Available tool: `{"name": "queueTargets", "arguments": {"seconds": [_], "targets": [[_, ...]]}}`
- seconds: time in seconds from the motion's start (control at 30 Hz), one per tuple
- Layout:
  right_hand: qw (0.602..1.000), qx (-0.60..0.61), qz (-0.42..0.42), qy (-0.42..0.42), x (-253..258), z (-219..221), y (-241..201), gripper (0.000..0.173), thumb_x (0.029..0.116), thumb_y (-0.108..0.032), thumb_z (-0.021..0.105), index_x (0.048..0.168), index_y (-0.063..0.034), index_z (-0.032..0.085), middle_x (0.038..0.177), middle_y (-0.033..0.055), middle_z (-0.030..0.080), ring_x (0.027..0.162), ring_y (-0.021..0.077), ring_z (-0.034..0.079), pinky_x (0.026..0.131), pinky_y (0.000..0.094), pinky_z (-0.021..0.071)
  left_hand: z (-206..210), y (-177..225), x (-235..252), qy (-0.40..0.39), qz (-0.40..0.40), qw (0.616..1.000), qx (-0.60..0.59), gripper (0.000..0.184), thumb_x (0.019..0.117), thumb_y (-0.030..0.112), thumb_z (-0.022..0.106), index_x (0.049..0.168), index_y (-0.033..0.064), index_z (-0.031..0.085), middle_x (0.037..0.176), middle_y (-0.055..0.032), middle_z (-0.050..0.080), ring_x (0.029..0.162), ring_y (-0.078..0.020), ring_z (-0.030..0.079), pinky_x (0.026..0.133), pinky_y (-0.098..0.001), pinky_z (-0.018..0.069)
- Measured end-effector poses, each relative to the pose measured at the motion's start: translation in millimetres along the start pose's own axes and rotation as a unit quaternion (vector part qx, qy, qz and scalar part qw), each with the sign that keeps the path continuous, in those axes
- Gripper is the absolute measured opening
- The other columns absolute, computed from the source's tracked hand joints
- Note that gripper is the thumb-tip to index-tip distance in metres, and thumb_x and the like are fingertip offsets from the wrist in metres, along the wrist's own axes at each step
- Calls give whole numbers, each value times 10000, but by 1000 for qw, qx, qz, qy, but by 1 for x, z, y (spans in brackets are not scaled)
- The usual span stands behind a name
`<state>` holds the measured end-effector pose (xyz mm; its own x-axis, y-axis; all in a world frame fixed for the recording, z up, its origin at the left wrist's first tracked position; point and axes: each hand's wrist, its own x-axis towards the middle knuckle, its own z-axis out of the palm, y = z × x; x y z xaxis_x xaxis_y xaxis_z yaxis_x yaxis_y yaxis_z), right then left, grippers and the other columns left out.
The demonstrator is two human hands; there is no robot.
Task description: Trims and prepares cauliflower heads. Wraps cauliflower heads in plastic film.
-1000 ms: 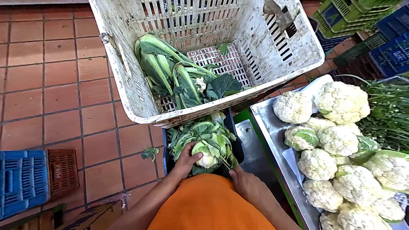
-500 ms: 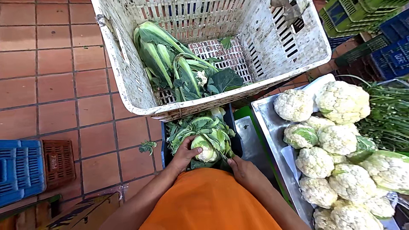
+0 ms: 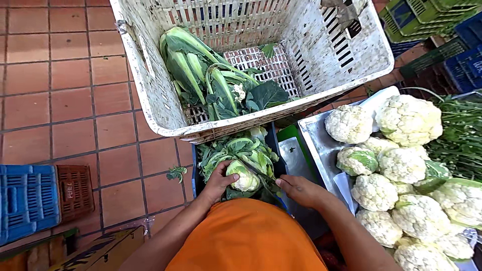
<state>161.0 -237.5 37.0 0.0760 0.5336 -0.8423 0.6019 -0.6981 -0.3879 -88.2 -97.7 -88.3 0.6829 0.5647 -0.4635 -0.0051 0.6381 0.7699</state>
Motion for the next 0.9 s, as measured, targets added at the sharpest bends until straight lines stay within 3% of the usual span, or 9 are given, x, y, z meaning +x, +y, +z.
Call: {"name": "queueTargets", "arguments": {"seconds": [0.27, 0.4, 0.53, 0.7, 0.77, 0.83, 0.9], "targets": [[997, 29, 37, -60, 4, -25, -7, 476, 1105, -507, 298, 1194, -127, 571, 707, 44, 503, 511, 143, 473, 490, 302, 429, 0, -2, 1, 10, 11, 1000, -10, 577, 804, 102, 812, 1326, 126, 569, 1195, -135, 669, 1017, -242, 678, 851, -412, 588], [996, 43, 39, -70, 5, -32, -9, 448, 1103, -499, 321, 1139, -125, 566, 671, 25, 482, 473, 117, 447, 447, 266, 405, 0, -1, -1, 14, 8, 1000, -18, 573, 792, 123, 820, 1310, 136, 576, 1181, -131, 669, 1009, -235, 676, 845, -412, 586], [995, 45, 48, -79, 7, -42, -9, 450, 1103, -498, 323, 1173, -131, 574, 679, 21, 498, 471, 103, 452, 442, 244, 405, 1, 0, 0, 16, 1, 1000, -18, 619, 768, 157, 838, 1323, 138, 565, 1189, -125, 665, 1012, -234, 674, 843, -412, 584], [990, 89, 66, -87, 13, -62, -2, 448, 1099, -506, 339, 1093, -118, 562, 612, 11, 459, 420, 95, 413, 395, 237, 386, -1, 1, -1, 12, -18, 998, -55, 587, 828, 234, 779, 1347, 136, 524, 1152, -111, 673, 975, -213, 684, 847, -420, 586], [990, 92, 62, -92, 16, -61, 1, 457, 1095, -514, 345, 1063, -114, 563, 617, 16, 475, 421, 101, 431, 397, 238, 398, -4, 2, -1, 8, -18, 998, -67, 631, 805, 297, 814, 1349, 147, 531, 1145, -106, 680, 978, -212, 687, 854, -417, 586], [994, 68, 39, -82, 9, -50, 2, 474, 1095, -524, 333, 1112, -116, 573, 670, 24, 500, 469, 117, 463, 439, 264, 428, -8, 4, -3, -5, -16, 998, -65, 676, 792, 346, 825, 1370, 153, 533, 1149, -105, 685, 978, -211, 693, 849, -413, 591], [999, 11, -12, -45, -3, -33, 3, 509, 1104, -499, 317, 1178, -81, 598, 751, 80, 555, 586, 199, 540, 562, 388, 490, -11, 6, -6, -6, -18, 998, -68, 717, 771, 378, 833, 1385, 163, 531, 1150, -112, 691, 977, -215, 697, 841, -416, 593]]}}
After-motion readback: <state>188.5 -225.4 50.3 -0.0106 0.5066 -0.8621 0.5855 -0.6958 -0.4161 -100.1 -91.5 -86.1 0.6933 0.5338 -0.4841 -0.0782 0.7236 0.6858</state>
